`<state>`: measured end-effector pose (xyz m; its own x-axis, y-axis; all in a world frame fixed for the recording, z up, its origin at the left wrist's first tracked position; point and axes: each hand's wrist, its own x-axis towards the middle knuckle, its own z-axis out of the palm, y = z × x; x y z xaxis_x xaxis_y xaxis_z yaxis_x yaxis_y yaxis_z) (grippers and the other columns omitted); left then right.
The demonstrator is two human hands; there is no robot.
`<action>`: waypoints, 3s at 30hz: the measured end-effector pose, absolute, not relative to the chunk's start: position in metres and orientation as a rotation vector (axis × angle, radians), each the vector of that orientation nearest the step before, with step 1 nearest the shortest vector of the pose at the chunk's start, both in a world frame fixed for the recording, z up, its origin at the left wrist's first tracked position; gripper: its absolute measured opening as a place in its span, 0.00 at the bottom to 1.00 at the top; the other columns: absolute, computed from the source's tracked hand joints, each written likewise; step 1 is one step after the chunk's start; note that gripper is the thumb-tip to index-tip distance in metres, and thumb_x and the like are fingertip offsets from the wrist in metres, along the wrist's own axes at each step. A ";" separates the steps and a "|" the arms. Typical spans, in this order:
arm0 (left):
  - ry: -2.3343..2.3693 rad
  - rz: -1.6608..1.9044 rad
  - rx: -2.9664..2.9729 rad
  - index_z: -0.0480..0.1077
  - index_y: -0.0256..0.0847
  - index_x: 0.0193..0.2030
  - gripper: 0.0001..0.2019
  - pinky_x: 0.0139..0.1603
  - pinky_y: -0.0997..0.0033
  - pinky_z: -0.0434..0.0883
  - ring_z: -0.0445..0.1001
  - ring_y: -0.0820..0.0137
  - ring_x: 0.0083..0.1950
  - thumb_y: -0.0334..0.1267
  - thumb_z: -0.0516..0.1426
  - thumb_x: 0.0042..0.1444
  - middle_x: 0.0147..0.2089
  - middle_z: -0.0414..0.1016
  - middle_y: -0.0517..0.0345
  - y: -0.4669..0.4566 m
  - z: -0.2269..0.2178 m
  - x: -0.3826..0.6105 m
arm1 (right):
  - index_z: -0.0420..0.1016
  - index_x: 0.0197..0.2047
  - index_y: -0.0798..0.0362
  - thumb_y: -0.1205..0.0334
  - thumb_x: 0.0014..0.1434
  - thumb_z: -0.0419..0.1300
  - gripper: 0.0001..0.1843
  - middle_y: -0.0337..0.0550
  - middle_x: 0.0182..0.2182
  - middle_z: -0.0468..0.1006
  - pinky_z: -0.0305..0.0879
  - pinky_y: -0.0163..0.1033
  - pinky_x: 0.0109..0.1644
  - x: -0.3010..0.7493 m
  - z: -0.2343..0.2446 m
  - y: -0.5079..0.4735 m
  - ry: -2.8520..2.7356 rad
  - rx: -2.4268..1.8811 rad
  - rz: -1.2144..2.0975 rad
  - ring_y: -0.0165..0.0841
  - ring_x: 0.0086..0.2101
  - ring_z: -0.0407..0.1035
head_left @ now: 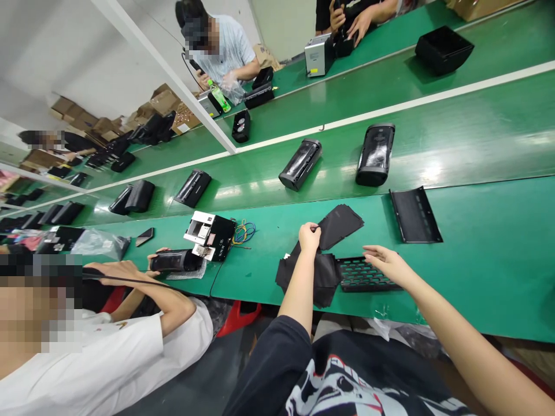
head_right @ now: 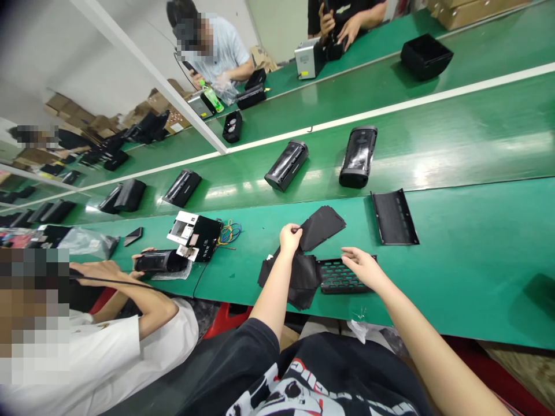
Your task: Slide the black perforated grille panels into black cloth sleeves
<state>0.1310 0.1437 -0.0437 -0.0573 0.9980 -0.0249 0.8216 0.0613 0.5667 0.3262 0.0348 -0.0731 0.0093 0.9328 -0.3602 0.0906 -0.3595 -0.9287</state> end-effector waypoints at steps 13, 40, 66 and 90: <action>1.169 0.917 1.477 0.60 0.41 0.35 0.05 0.32 0.78 0.63 0.64 0.78 0.29 0.37 0.52 0.51 0.28 0.63 0.64 0.097 0.058 0.154 | 0.54 0.54 0.46 0.45 0.44 0.57 0.35 0.48 0.55 0.60 0.57 0.48 0.53 0.311 -0.033 0.060 -0.725 -1.143 1.615 0.40 0.53 0.56; 0.987 1.005 1.175 0.59 0.48 0.45 0.12 0.20 0.80 0.61 0.60 0.79 0.18 0.35 0.52 0.52 0.20 0.62 0.68 0.021 0.174 0.119 | 0.72 0.33 0.43 0.58 0.34 0.66 0.18 0.33 0.19 0.68 0.62 0.30 0.17 0.344 0.130 0.004 -0.555 -1.226 1.253 0.27 0.18 0.64; 2.032 0.441 1.590 0.65 0.40 0.28 0.03 0.52 0.54 0.55 0.58 0.60 0.51 0.32 0.57 0.45 0.41 0.65 0.51 0.130 -0.046 0.130 | 0.67 0.43 0.56 0.57 0.48 0.52 0.19 0.52 0.41 0.72 0.65 0.47 0.41 0.309 -0.067 0.067 -1.469 -1.778 1.146 0.39 0.34 0.70; 1.046 0.975 1.008 0.60 0.45 0.42 0.17 0.22 0.81 0.63 0.63 0.81 0.19 0.35 0.59 0.45 0.21 0.67 0.68 0.059 0.130 0.104 | 0.73 0.31 0.48 0.50 0.43 0.60 0.13 0.41 0.30 0.78 0.70 0.45 0.36 0.322 0.050 0.041 -0.507 -1.053 1.621 0.40 0.35 0.72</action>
